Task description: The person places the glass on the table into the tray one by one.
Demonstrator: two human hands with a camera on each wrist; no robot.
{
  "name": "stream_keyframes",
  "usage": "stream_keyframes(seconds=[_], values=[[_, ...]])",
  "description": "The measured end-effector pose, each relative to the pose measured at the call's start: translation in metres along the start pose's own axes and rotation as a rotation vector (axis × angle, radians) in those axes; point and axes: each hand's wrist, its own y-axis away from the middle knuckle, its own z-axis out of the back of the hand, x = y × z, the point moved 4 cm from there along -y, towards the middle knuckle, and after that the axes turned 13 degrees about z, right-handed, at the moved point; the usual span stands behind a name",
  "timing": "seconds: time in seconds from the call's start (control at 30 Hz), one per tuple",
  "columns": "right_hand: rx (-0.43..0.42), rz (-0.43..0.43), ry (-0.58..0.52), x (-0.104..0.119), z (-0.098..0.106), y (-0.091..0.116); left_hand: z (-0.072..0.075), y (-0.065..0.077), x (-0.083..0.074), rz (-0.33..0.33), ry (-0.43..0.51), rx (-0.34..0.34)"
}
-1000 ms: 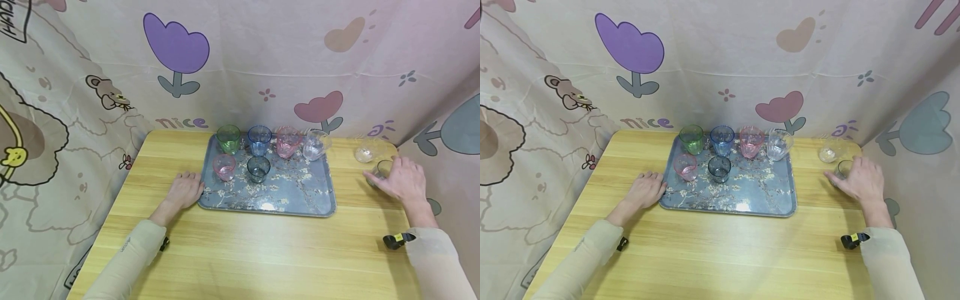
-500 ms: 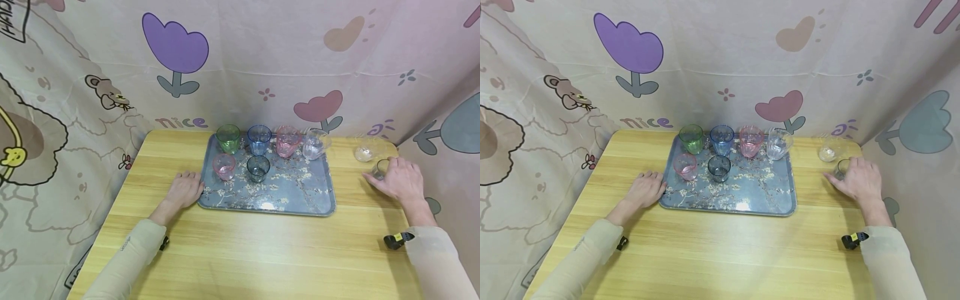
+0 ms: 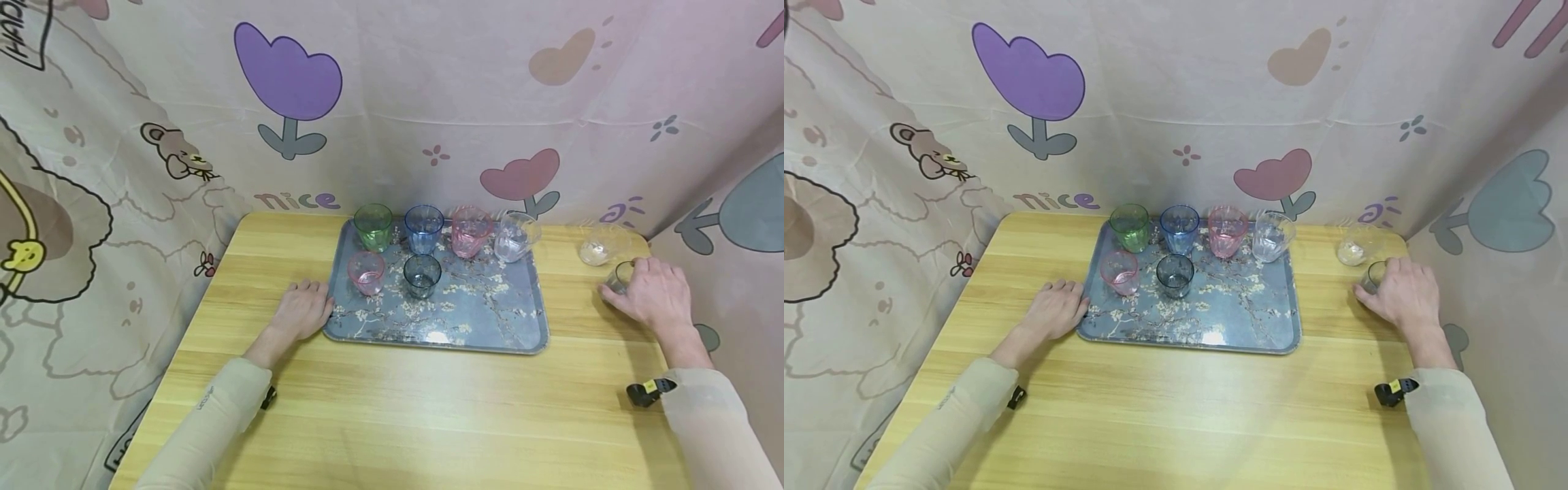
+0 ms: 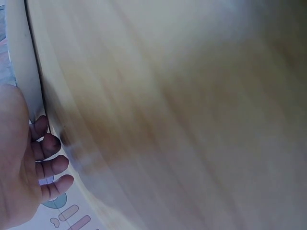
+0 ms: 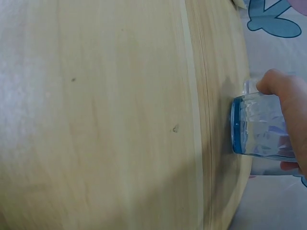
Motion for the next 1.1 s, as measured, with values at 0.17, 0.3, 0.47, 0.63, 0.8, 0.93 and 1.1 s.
stream_keyframes(seconds=[0.17, 0.3, 0.47, 0.63, 0.8, 0.93, 1.1], values=[[-0.006, -0.001, 0.000, 0.000, 0.000, -0.001, 0.001, 0.001, 0.000, -0.003, -0.003, -0.006], [-0.024, 0.006, 0.009, 0.000, 0.000, -0.002, 0.001, 0.000, 0.000, 0.000, -0.002, 0.000], [-0.052, 0.013, 0.022, 0.002, 0.002, -0.002, 0.002, 0.000, -0.001, -0.002, -0.004, 0.000], [-0.081, 0.020, 0.023, 0.005, 0.007, -0.003, 0.001, 0.000, -0.001, -0.003, -0.003, -0.004], [-0.129, 0.031, 0.022, 0.012, 0.015, -0.004, 0.002, 0.000, -0.001, -0.003, -0.005, -0.003], [-0.170, 0.047, 0.022, 0.018, 0.022, -0.005, 0.003, 0.001, -0.001, -0.003, -0.004, -0.006], [-0.202, 0.057, 0.020, 0.022, 0.028, -0.005, 0.003, 0.001, -0.001, -0.005, 0.001, -0.014]])
